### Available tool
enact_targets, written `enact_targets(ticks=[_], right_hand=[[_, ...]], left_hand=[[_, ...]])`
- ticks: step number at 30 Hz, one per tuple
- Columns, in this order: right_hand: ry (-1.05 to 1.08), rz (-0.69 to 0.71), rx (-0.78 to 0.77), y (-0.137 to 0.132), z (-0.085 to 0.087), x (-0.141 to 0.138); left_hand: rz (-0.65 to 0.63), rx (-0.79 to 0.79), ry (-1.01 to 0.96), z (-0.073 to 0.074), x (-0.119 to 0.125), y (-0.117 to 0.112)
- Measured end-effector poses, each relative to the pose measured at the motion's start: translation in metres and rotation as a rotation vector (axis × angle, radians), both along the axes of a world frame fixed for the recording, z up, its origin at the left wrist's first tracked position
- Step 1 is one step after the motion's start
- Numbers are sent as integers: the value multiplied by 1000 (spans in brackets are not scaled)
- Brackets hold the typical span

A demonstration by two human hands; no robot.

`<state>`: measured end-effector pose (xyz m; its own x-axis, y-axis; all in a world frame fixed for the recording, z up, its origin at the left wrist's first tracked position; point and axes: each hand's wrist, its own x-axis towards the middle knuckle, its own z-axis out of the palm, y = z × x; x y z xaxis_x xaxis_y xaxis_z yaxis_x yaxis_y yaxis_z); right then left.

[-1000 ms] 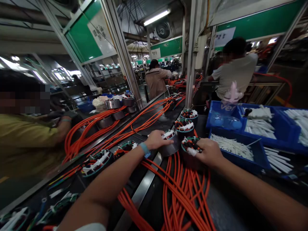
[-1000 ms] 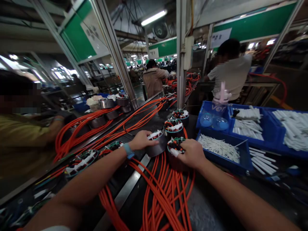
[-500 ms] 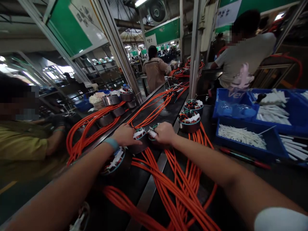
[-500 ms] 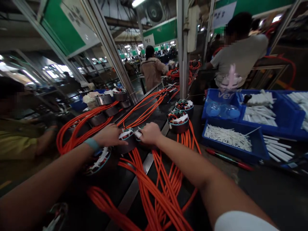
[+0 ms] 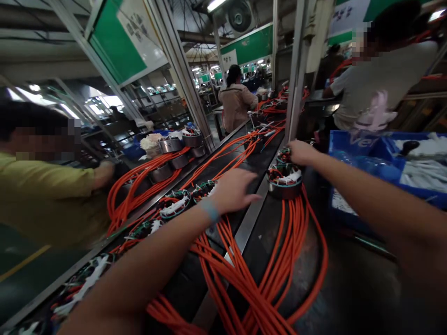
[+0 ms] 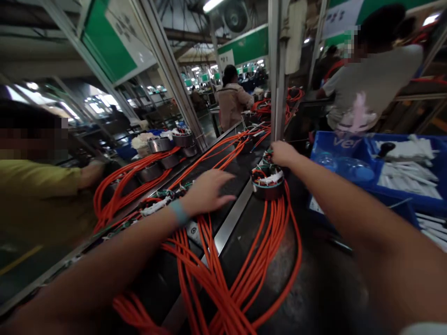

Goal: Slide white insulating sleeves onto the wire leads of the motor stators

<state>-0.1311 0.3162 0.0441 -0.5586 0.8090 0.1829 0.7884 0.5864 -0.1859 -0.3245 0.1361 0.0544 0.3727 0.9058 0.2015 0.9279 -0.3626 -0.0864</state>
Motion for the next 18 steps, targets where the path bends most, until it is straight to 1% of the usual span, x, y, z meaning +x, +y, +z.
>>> enact_targets(ticks=[1,2,3,4,5,7,9,10,12,15,16,18], right_hand=[[-72,-5,-10,20,-7,17],[-130,0,-8,36,-16,28],[-175,17,0,50,-24,35],[-210,35,12,60,-32,38],[-234,52,24,67,-40,38],[-260,73,44,73,-51,33],[-264,73,59,71,-59,27],[-259,65,66,68,-61,24],[-240,40,73,59,-61,19],[-191,-2,47,44,-53,5],[-170,-7,31,38,-49,-3],[-116,-5,-4,28,-42,-24]], left_hand=[[-72,-8,-4,-5,26,23],[-102,-31,3,-11,50,46],[-104,-81,16,-18,69,66],[-79,-141,28,-26,83,82],[-52,-162,30,-33,92,95],[-7,-191,28,-43,97,107],[13,-195,25,-45,89,106],[20,-201,27,-43,80,103],[44,-224,38,-35,59,96],[126,-270,67,-21,19,83],[164,-279,80,-20,5,78],[255,-273,104,-21,-22,67]])
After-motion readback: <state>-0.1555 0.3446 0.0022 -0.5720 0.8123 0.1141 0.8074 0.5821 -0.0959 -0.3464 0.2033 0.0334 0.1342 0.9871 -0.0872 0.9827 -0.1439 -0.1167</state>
